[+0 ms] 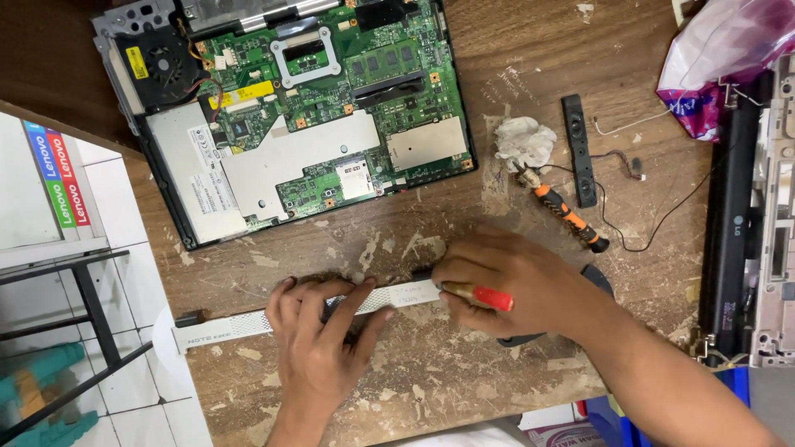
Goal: The person cleans a white laptop bezel by brushing it with a small brush and then wiping it with a white cloth. The person handles the bezel repeatedly, turning it over to clean different sides and areas.
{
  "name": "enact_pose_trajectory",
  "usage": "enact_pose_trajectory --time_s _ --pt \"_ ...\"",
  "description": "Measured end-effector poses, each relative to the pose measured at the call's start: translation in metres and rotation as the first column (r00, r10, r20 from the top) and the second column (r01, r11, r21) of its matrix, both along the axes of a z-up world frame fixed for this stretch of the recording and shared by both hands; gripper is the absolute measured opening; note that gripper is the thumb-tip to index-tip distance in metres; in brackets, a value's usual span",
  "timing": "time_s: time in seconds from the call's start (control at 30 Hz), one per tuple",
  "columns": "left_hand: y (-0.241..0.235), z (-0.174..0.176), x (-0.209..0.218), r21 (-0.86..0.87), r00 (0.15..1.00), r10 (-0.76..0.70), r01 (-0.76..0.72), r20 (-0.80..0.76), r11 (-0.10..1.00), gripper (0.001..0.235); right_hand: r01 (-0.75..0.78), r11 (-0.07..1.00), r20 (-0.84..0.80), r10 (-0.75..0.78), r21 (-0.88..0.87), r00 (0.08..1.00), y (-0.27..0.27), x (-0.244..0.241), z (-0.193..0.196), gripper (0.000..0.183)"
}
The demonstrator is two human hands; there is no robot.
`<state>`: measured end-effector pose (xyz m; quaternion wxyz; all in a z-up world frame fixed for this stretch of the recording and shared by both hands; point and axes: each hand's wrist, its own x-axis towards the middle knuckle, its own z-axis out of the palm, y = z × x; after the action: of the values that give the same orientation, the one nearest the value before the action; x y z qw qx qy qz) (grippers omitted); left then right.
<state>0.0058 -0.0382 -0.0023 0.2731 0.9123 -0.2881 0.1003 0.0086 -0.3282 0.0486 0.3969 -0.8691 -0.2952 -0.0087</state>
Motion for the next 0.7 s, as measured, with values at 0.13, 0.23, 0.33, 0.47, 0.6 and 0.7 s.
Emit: enact_pose_trajectory --time_s 0.13,0.23,0.33,0.47,0.6,0.7 --pt "0.001 0.000 -0.001 0.013 1.000 -0.002 0.002 -0.004 1.000 0.050 -0.111 0.993 -0.045 0.112 0.033 0.993 0.002 0.002 0.002 0.008" --pt "0.002 -0.002 -0.002 0.006 1.000 0.000 0.000 -0.015 1.000 0.050 -0.012 1.000 -0.061 0.012 0.008 0.998 -0.001 0.000 0.003 0.013" --pt "0.001 -0.001 -0.002 0.006 1.000 0.002 -0.002 -0.031 1.000 0.051 0.019 1.000 0.044 -0.020 0.012 0.999 -0.003 0.003 -0.002 0.010" --pt "-0.001 0.002 0.000 -0.007 1.000 -0.010 0.010 -0.013 1.000 0.048 -0.081 0.997 -0.024 0.082 0.017 0.996 -0.002 0.005 0.010 0.010" --pt "0.000 0.001 -0.001 -0.003 1.000 0.000 -0.001 -0.028 1.000 0.047 -0.071 0.997 -0.029 0.071 0.029 0.997 -0.002 0.005 0.000 0.011" --pt "0.000 0.001 -0.001 -0.009 1.000 0.007 -0.007 -0.030 1.000 0.047 -0.017 0.999 -0.074 0.020 0.037 0.997 -0.005 0.005 0.000 0.013"
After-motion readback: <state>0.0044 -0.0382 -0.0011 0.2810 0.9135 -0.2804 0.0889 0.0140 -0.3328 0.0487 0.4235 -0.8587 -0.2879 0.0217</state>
